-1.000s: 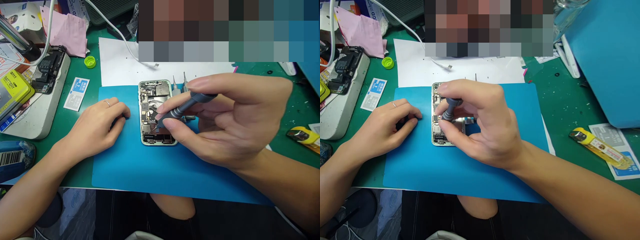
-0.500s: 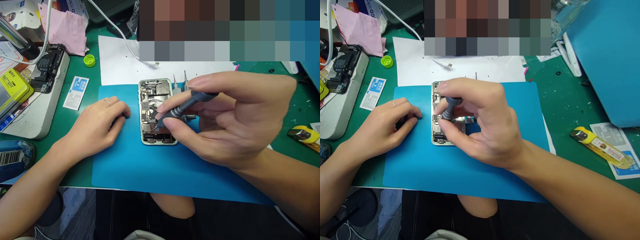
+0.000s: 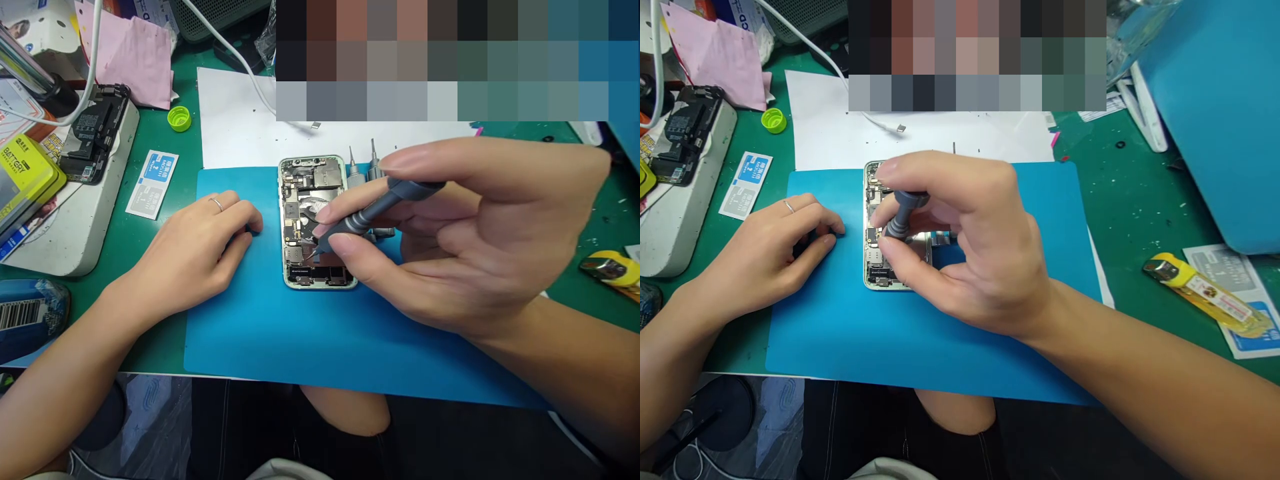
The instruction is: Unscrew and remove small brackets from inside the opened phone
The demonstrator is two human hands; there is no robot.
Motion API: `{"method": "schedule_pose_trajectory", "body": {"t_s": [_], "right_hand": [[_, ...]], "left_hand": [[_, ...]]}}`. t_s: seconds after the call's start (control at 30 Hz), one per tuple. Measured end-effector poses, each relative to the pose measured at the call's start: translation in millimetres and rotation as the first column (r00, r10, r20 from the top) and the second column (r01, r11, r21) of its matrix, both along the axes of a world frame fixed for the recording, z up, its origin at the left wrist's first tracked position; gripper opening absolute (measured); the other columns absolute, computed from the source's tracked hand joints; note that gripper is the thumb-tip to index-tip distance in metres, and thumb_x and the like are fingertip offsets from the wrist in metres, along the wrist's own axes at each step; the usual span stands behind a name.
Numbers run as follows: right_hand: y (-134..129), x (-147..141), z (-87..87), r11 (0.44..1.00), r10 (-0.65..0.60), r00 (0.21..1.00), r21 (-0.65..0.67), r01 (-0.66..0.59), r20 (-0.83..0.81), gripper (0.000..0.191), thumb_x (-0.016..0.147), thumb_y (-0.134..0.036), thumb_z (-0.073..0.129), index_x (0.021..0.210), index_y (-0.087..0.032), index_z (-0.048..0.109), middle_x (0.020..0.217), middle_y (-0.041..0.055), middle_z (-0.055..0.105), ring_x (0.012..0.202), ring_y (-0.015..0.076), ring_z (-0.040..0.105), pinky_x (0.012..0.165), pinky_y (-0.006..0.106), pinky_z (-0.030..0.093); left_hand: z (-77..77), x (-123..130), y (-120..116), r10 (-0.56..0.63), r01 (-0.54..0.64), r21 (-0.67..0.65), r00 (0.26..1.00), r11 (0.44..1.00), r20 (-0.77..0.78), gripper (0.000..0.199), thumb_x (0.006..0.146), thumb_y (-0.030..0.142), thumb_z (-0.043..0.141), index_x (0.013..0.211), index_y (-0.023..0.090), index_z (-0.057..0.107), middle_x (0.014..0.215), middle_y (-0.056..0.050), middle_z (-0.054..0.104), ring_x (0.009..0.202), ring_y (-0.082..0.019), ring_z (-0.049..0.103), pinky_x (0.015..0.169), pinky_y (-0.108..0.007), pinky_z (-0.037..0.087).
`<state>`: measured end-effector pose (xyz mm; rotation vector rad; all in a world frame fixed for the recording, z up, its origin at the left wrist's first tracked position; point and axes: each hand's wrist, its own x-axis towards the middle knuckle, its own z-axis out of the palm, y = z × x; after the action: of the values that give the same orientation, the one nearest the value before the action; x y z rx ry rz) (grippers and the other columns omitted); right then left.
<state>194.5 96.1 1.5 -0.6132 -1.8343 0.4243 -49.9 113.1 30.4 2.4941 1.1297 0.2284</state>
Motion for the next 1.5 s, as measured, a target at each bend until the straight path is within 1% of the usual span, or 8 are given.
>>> {"method": "schedule_pose_trajectory", "body": {"t_s": [0.07,0.23,0.4,0.6,0.67,0.77,1.1,1.5], "right_hand": [[0,0,-1.8,1.0,0.015,1.0,0.001,-0.015,-0.026,0.071,0.083,0.004,0.074,0.146,-0.027,0.059,0.116,0.0021,0.071,0.086,0.0127,0.079,0.067,0.015,0.068],[-1,0,-2.0,0.985,0.073,0.996,-0.15,-0.08,-0.055,0.073,0.082,0.006,0.072,0.144,-0.031,0.061,0.118,0.0007,0.07,0.089,0.0164,0.08,0.067,0.019,0.07],[0,1,-2.2,1.0,-0.004,1.0,-0.006,0.004,-0.027,0.073,0.083,0.002,0.075,0.145,-0.032,0.058,0.117,0.0003,0.071,0.087,0.015,0.08,0.063,0.017,0.068],[3,8,2.4,0.998,-0.051,0.994,0.025,0.049,0.099,0.048,0.083,-0.008,0.079,0.127,-0.021,0.067,0.109,0.0044,0.073,0.091,0.018,0.08,0.064,0.016,0.068],[2,9,2.3,0.995,-0.086,0.99,0.051,0.081,0.112,0.052,0.083,-0.01,0.079,0.132,-0.021,0.066,0.112,0.0046,0.073,0.099,0.0189,0.08,0.067,0.016,0.068],[-2,7,0.9,0.997,-0.067,0.992,-0.028,0.071,0.111,0.062,0.087,-0.008,0.073,0.144,-0.028,0.061,0.117,0.0034,0.069,0.098,0.0164,0.079,0.071,0.016,0.069],[-2,5,-2.2,0.997,-0.041,0.997,-0.055,0.045,0.067,0.049,0.088,-0.01,0.075,0.133,-0.024,0.061,0.11,0.0043,0.072,0.092,0.0176,0.079,0.057,0.019,0.065],[-3,5,-4.2,0.999,-0.041,0.997,-0.032,0.043,0.061,0.047,0.088,-0.011,0.079,0.13,-0.014,0.06,0.119,0.0094,0.069,0.097,0.0168,0.079,0.067,0.017,0.067]], "left_hand": [[-0.2,0,0,0.0,0.0,0.004,1.0,1.0,0.004,0.018,0.105,0.02,0.047,0.108,0.019,0.065,0.096,-0.004,0.064,0.087,-0.021,0.06,0.075,-0.034,0.042],[0.1,-1,-1,-0.003,0.003,0.001,1.0,1.0,0.004,0.019,0.106,0.019,0.046,0.108,0.02,0.065,0.098,-0.004,0.064,0.086,-0.021,0.06,0.075,-0.034,0.042],[1.1,-2,0,-0.008,0.008,-0.015,1.0,1.0,0.0,0.02,0.105,0.019,0.045,0.108,0.02,0.065,0.1,-0.004,0.064,0.086,-0.021,0.061,0.075,-0.034,0.043],[0.8,-3,2,-0.008,0.008,-0.021,1.0,1.0,0.007,0.022,0.106,0.021,0.044,0.109,0.021,0.065,0.102,-0.004,0.066,0.089,-0.021,0.063,0.077,-0.035,0.045],[1.3,-2,1,0.001,0.0,-0.014,1.0,1.0,0.029,0.021,0.106,0.022,0.044,0.108,0.02,0.065,0.099,-0.004,0.066,0.088,-0.022,0.063,0.077,-0.036,0.045],[3.1,1,-3,0.005,-0.005,0.012,0.998,1.0,0.067,0.018,0.106,0.024,0.048,0.107,0.022,0.065,0.095,-0.004,0.065,0.087,-0.022,0.064,0.076,-0.037,0.045],[-0.7,11,-13,-0.15,0.141,0.085,0.982,0.986,0.118,0.019,0.107,0.023,0.048,0.107,0.024,0.068,0.098,-0.005,0.068,0.091,-0.021,0.065,0.082,-0.038,0.05],[-1.5,11,-14,-0.326,0.313,0.131,0.941,0.941,0.091,0.022,0.098,0.014,0.054,0.103,0.02,0.075,0.121,-0.009,0.073,0.091,-0.024,0.059,0.08,-0.041,0.048]]}}
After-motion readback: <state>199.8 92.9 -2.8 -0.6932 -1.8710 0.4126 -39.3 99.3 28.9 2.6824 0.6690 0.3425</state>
